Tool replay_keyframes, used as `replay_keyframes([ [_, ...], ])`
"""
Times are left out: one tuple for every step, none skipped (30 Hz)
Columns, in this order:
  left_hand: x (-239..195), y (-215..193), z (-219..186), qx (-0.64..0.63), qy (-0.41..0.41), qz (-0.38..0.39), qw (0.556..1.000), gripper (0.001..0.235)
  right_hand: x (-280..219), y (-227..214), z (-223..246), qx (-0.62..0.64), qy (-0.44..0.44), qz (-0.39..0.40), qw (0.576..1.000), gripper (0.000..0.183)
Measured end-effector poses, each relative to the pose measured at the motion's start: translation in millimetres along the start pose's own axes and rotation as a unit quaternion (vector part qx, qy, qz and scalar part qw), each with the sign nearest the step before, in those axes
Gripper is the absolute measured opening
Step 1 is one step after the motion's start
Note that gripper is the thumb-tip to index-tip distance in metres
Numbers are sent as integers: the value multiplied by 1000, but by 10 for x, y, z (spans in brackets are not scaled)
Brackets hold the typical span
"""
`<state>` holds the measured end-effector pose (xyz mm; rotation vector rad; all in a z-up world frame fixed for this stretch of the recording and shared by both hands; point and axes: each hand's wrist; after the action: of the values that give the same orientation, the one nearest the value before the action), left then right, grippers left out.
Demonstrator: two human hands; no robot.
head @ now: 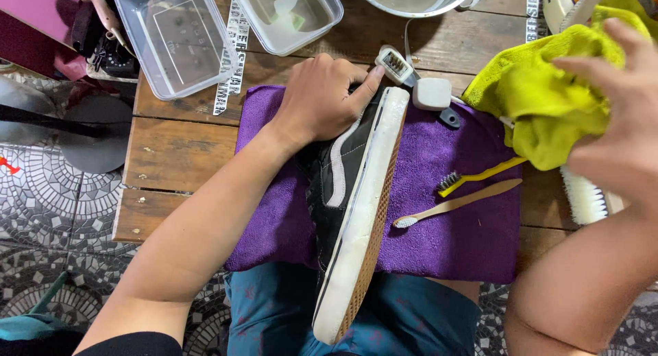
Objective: The person scrubs the white rubber sole of a black sneaker using a yellow toothbrush and a wooden brush, then wipes the sole with a yellow cloth. The shoe is held on the lap over a purple towel while the person repeatedly scrubs and wipes the same areas.
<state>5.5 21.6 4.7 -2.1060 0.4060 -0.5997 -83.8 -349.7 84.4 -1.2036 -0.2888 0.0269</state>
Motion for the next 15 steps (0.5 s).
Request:
replay_keyframes([
  [0,1,5,-1,3,-2,1000,64,-19,22,6,-67,-23,28,997,102],
  [-3,3,4,-1,1,0,1000,64,41,-33,202,-66,-24,29,997,102],
  [-8,4,2,-5,5,-4,1000,65,99,-90,400,-1,-80,86,993,92],
  [-1,0,0,-9,10,-9,1000,65,160,-153,598,66,-135,139,979,83],
  [-2,-4,4,-8,10,-9,1000,65,217,-114,676,66,-136,139,979,83],
  [0,-2,3,-6,12,-11,1000,63,264,-81,753,92,-143,151,974,68],
  [0,-2,1,-4,13,-13,1000,63,309,-48,832,117,-150,163,968,57],
  [6,-10,-4,-2,13,-13,1000,63,353,40,833,118,-152,163,968,57],
  [8,-18,-8,-2,12,-15,1000,62,395,130,838,71,-115,131,982,33],
  [-2,-15,-16,-4,11,-14,1000,61,416,226,844,24,-76,99,992,13],
  [-13,-11,-22,-4,11,-12,1000,61,396,287,741,25,-75,100,992,13],
  [-14,-11,-27,2,11,-19,1000,62,387,343,637,-61,0,97,993,21],
  [-18,-14,-30,9,11,-27,1000,62,379,399,537,-146,75,91,982,31],
  [-19,-21,-50,9,8,-29,1000,62,404,458,451,-146,71,92,982,31],
  [-22,-29,-69,20,4,-33,999,60,430,518,369,-177,116,117,970,44],
])
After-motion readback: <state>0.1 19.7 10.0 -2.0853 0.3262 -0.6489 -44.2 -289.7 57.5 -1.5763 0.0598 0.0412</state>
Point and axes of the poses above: each hand's wrist, its own x-axis towards the middle knuckle, its own y-axis out of the palm, z = x × y, and after that the axes turned 7 degrees about y, right-handed
